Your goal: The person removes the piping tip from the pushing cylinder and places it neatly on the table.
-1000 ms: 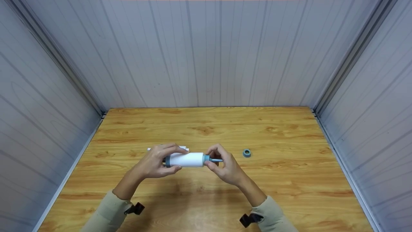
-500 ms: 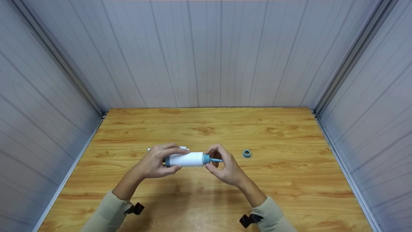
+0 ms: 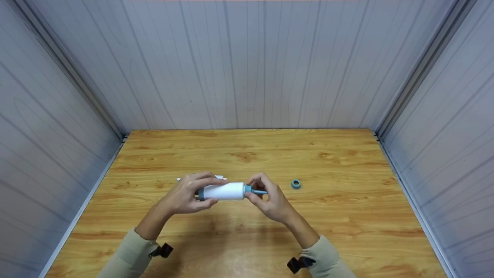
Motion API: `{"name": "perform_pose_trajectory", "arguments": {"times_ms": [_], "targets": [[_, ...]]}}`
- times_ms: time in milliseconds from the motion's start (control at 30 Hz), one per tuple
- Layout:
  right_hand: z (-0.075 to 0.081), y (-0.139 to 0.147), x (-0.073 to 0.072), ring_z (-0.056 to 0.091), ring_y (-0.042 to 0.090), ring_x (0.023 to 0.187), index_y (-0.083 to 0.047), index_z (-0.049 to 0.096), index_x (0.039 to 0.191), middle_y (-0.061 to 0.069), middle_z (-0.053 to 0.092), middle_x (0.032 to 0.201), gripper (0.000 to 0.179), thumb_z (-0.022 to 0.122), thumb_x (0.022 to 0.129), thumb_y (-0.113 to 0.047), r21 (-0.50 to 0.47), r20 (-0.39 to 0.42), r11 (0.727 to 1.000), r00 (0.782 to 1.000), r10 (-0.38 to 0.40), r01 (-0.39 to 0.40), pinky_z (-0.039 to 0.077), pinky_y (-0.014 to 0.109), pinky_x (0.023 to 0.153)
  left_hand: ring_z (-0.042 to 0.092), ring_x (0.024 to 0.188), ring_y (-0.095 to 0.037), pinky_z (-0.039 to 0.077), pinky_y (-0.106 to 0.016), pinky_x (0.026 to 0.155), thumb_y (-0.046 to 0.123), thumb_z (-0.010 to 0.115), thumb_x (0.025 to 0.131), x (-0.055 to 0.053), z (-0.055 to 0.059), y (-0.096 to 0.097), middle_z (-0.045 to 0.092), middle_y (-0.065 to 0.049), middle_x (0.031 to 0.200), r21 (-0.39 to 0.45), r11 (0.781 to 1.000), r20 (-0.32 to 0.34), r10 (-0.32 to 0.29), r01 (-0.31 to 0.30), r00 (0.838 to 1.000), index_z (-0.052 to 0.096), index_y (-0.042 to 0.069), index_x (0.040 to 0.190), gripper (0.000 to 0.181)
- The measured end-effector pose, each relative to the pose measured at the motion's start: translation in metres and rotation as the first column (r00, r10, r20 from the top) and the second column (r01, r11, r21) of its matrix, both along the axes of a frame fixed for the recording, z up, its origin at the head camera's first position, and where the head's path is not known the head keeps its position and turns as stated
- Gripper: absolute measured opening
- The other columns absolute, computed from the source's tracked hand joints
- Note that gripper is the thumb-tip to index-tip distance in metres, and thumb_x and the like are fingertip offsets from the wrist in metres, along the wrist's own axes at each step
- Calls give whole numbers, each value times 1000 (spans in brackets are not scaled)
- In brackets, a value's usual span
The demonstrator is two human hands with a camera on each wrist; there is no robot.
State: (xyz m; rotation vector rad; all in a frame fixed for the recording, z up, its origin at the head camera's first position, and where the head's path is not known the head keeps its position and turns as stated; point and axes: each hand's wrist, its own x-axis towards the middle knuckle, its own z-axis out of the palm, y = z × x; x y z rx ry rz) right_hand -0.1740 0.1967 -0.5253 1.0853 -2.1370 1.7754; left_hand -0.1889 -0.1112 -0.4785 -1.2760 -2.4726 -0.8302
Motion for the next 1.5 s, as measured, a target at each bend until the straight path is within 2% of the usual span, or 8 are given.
{"name": "perform_pose_trajectory", "arguments": {"times_ms": [267,433,667,800,1033,1133,1333,1500], "targets": [[0,0,0,69,4,101,9,57,128,-8,72,114,32,64,98,19,6,4,1000,1000,-24,24,60,24,89,71,76,-16,48,-17,66,29,80,98,-1,-1,0,82,-10,118,11,1000,0,-5,5,1000,78,22,144,46],[1,-1,1,69,4,102,8,57,127,-6,72,117,32,66,98,18,14,17,999,999,-50,50,60,24,89,68,72,-15,45,-16,64,28,80,98,-2,-2,0,82,-10,117,11,1000,-29,-4,4,1000,78,22,143,46],[-1,0,2,70,3,107,8,58,127,-8,71,122,34,68,96,19,22,12,998,998,-57,56,59,23,88,68,72,-15,46,-17,63,30,80,98,-1,-1,0,82,-9,115,13,1000,-40,-5,6,999,78,23,143,45],[-1,1,1,70,2,101,7,57,129,-11,72,118,33,66,99,17,32,25,998,998,-49,48,59,24,88,68,73,-14,49,-18,64,29,81,97,-1,-2,0,82,-9,115,18,1000,-41,-8,9,999,78,22,143,46],[-1,1,1,65,1,86,8,55,128,-11,69,104,26,61,104,16,7,60,1000,998,-5,5,56,24,67,70,75,-15,52,-21,65,29,81,97,-1,-3,1,82,-9,116,18,1000,-42,-8,9,999,78,24,144,48],[-1,0,1,65,1,87,8,56,128,-8,69,105,27,62,103,17,6,48,1000,999,-14,13,58,24,70,72,76,-16,53,-22,65,29,81,97,-1,-3,1,82,-10,117,19,1000,-34,-7,8,999,77,23,144,48],[0,-1,2,69,3,98,8,57,127,-9,72,112,31,67,100,16,23,36,998,998,-55,55,58,24,87,70,75,-16,49,-19,65,28,80,97,0,-2,0,82,-10,119,17,1000,1,3,-3,1000,78,22,144,47],[0,-2,3,67,4,99,7,58,127,-8,71,113,32,70,98,15,27,37,997,996,-76,75,57,24,86,68,74,-15,46,-17,65,28,80,97,0,-2,0,82,-10,119,17,1000,7,5,-5,1000,78,22,143,46]]}}
